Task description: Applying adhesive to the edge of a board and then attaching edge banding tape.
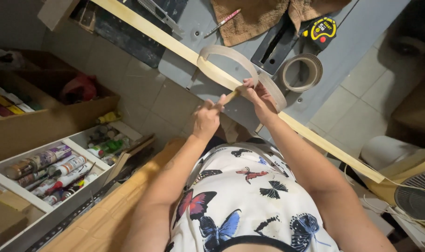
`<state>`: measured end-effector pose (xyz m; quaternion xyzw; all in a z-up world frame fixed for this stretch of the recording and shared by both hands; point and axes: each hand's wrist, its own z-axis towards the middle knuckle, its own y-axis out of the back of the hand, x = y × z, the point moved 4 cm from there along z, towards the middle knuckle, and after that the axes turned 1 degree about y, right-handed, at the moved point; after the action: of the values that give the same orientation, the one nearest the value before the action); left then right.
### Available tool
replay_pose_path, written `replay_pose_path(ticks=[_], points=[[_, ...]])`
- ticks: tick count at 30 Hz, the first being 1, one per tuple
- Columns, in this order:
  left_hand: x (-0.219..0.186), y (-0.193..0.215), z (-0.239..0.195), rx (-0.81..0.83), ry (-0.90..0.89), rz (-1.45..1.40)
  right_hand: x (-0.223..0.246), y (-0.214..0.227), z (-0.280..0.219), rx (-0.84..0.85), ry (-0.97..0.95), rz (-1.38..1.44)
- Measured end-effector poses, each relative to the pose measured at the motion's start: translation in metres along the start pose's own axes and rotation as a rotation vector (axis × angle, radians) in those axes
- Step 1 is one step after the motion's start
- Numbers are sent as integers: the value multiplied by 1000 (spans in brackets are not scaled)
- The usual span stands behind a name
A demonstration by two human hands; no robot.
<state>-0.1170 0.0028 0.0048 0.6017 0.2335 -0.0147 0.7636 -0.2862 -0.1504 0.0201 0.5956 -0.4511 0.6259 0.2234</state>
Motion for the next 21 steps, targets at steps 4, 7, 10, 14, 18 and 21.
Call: replay_pose_path(ticks=[4,7,10,14,18,21], points=[[13,26,22,-47,90,-30,-13,6,-2,8,-14,16],[21,32,22,-49,133,-43,-5,1,-4,33,-39,-19],[-15,23,20,84,145,-93,-13,5,-3,33,-28,-37],[-31,-6,-3,99,14,-9,15,-6,-6,49,-12,-30],[-22,10,5,123,46,-170,13,-4,-2,54,-1,-1],[-15,7,-1,195,170,-340,10,-2,-2,49,12,-8]])
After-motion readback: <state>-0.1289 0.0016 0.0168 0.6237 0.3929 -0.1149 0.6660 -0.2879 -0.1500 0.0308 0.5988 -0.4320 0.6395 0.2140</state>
